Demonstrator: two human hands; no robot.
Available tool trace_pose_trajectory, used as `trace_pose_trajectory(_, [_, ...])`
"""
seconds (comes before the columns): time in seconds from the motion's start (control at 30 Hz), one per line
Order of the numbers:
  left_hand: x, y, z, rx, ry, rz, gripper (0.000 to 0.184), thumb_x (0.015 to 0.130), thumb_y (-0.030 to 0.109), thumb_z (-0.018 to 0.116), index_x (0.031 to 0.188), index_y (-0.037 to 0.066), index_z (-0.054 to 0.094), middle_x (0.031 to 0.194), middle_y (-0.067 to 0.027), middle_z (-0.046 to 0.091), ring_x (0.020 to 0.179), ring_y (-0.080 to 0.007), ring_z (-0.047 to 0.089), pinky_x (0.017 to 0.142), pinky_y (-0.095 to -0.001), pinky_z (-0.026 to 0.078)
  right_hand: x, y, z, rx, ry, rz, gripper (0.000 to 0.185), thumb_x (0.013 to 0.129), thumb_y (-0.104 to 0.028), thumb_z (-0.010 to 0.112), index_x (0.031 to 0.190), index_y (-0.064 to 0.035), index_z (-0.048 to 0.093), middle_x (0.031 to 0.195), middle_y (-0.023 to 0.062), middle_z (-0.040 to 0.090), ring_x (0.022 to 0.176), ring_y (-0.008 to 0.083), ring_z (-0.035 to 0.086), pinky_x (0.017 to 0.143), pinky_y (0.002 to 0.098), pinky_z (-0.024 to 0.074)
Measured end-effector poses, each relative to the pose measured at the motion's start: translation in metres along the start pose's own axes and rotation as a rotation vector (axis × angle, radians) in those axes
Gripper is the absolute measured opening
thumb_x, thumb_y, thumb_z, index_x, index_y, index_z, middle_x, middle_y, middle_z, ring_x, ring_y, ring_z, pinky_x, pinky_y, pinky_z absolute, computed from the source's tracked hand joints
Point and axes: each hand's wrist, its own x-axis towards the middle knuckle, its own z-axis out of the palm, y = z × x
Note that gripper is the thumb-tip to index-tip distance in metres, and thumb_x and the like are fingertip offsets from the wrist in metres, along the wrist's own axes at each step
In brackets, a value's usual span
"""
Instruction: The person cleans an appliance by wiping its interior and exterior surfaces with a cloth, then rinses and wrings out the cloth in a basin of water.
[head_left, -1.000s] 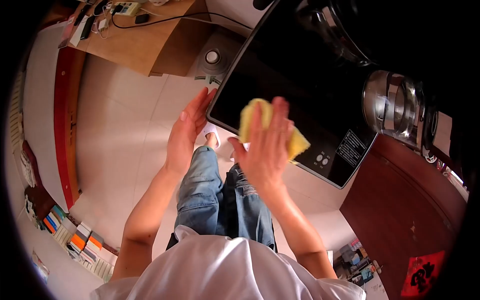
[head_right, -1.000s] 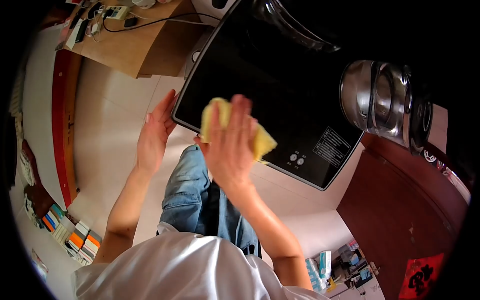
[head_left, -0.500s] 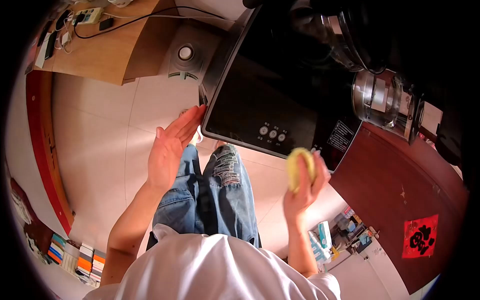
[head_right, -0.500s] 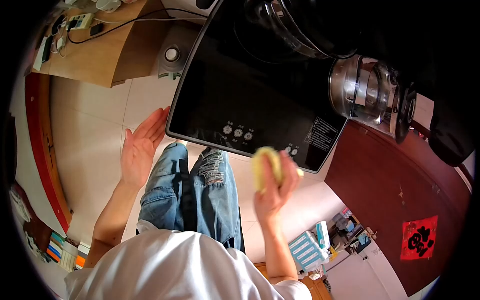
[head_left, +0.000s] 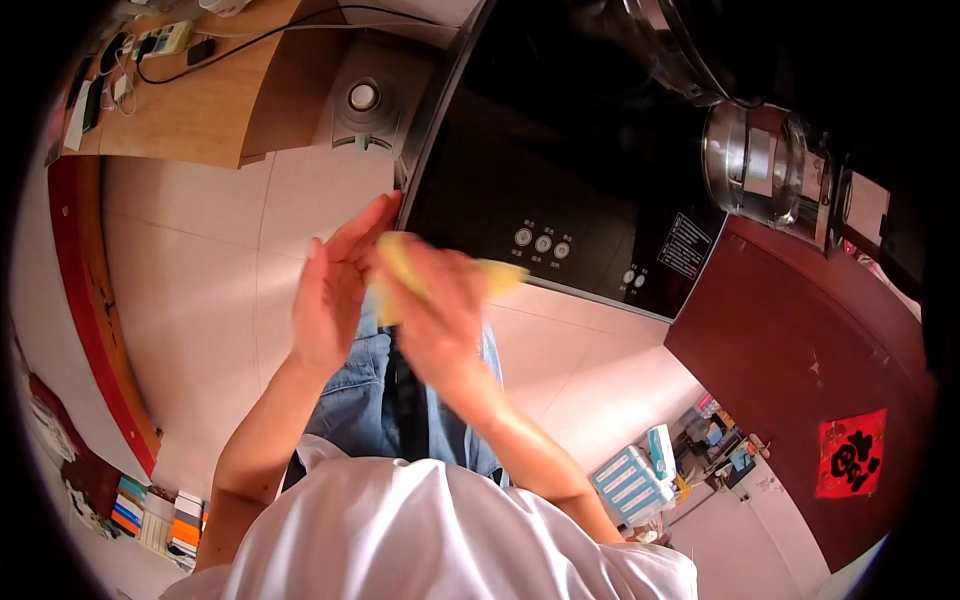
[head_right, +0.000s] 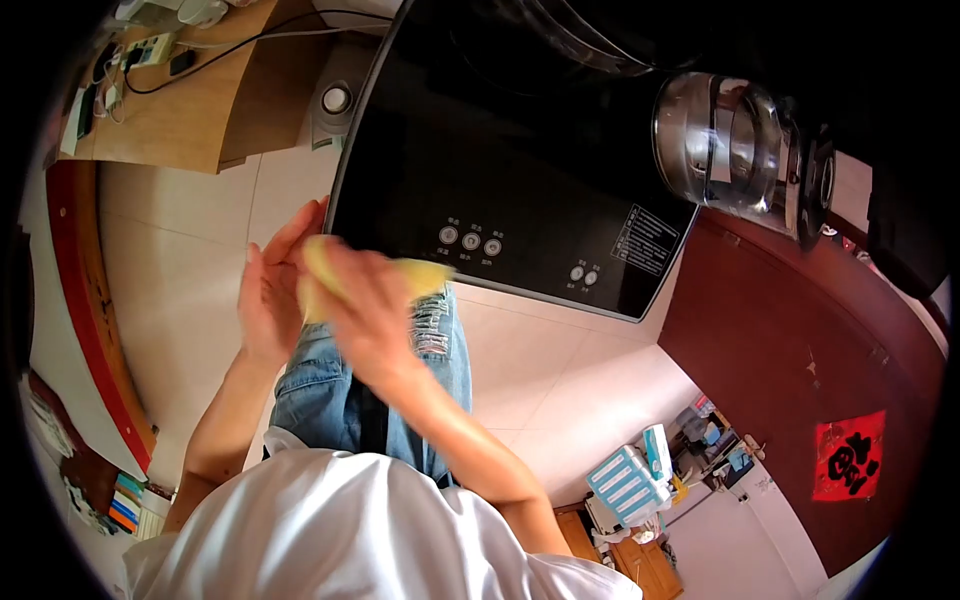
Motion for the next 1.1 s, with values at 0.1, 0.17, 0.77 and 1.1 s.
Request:
trace_pose_trajectory(0.1, [0.005,0.008,-0.003,-0.227,-0.036,-0.055,0.071,0.094,0.053,0.013,0.135,-0.001,0.034,0.141,-0.0181,0.033,0.132,-0.0273,0.030,0.110,-0.0366,0.019,0.021,-0.033,0.009,0.190,-0.107,0.024,0.040,0.058,-0.002,0.062,0.098,-0.0076,0.068,0.110,0.0105,0.059,0.094,0.0275,0.054,0.083,0.0381,0.0435])
trace_pose_trajectory(0.17, [0.007,0.007,-0.006,-0.229,-0.044,-0.069,0.074,0.093,0.055,0.010,0.135,-0.001,0.034,0.140,-0.0186,0.034,0.131,-0.0274,0.031,0.110,-0.0367,0.019,0.019,-0.041,-0.012,0.244,-0.056,-0.002,0.036,0.059,-0.002,0.063,0.094,-0.0075,0.069,0.106,0.0111,0.060,0.094,0.0276,0.054,0.082,0.0362,0.0447])
trace_pose_trajectory(0.77, [0.002,0.017,-0.001,-0.497,0.040,-0.156,0.077,0.089,0.062,0.022,0.141,0.006,0.022,0.141,-0.0185,0.031,0.124,-0.0266,0.040,0.104,-0.0368,0.031,0.050,-0.037,0.012,0.430,-0.321,0.225,0.037,0.071,-0.003,0.061,0.108,-0.0077,0.057,0.116,0.0150,0.052,0.108,0.0334,0.047,0.094,0.0396,0.0374])
trace_pose_trajectory(1.1, [0.002,0.012,-0.001,-0.088,0.006,-0.098,0.079,0.091,0.061,0.013,0.137,0.000,0.030,0.141,-0.0154,0.035,0.129,-0.0228,0.035,0.108,-0.0353,0.022,0.059,0.071,-0.099,-0.438,-0.186,0.284,0.065,0.087,-0.024,0.056,0.139,-0.0006,0.025,0.145,0.0254,0.011,0.133,0.0415,0.017,0.106,0.0461,0.0228])
